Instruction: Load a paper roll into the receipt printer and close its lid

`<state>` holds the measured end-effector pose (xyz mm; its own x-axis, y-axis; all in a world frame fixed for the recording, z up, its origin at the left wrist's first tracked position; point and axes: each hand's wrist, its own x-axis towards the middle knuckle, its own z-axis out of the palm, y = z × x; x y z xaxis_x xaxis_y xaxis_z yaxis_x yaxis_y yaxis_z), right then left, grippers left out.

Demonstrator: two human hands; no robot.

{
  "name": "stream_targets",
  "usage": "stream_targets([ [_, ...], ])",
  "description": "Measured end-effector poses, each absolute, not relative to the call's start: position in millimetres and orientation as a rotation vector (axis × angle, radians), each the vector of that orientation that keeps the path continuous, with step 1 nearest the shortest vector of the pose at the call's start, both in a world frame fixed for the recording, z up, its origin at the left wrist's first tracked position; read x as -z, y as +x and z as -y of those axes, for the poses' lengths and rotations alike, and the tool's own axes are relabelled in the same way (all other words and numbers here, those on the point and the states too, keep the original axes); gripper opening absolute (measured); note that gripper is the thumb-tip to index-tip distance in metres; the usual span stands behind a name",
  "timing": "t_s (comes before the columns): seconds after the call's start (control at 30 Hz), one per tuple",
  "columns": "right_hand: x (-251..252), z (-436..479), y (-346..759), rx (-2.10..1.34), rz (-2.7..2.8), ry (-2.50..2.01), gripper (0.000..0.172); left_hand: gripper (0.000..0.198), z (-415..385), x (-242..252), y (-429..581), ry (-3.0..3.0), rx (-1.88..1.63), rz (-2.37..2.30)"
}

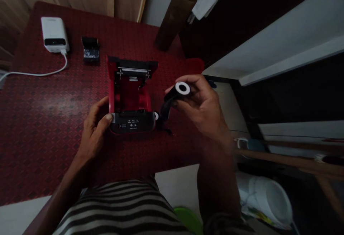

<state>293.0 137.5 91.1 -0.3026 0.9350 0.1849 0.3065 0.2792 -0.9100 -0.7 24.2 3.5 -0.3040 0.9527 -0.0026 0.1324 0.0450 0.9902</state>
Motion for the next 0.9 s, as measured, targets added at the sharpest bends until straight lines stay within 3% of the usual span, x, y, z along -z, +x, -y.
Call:
stream_targets([
  [0.23, -107.3, -129.0, 228.0, -0.687, 2.412, -0.982, 0.03, 0.067, -24.2, -2.3, -1.8, 1.125, -1.341, -1.449],
  [0.43, -100.3, -125.2, 187.8, -0.416, 2.757, -1.282, 0.021, 0.067, -23.9, 1.3, -2.1, 1.104, -1.341, -1.421],
  [0.57, -103.0, -127.5, 175.8, -0.288, 2.88, -1.311, 0.026, 0.067, -24.2, 1.9, -2.0, 1.103, -1.345, -1.411],
  [0.77, -104.6, -146.3, 158.2, -0.351, 3.034, -1.456, 0.044, 0.064, -23.6, -1.1, -1.4, 1.103, -1.328, -1.421],
  [0.9, -95.6, -153.6, 158.0, -0.471, 2.968, -1.441, 0.037, 0.064, -22.8, -3.1, -0.6, 1.079, -1.32, -1.417],
])
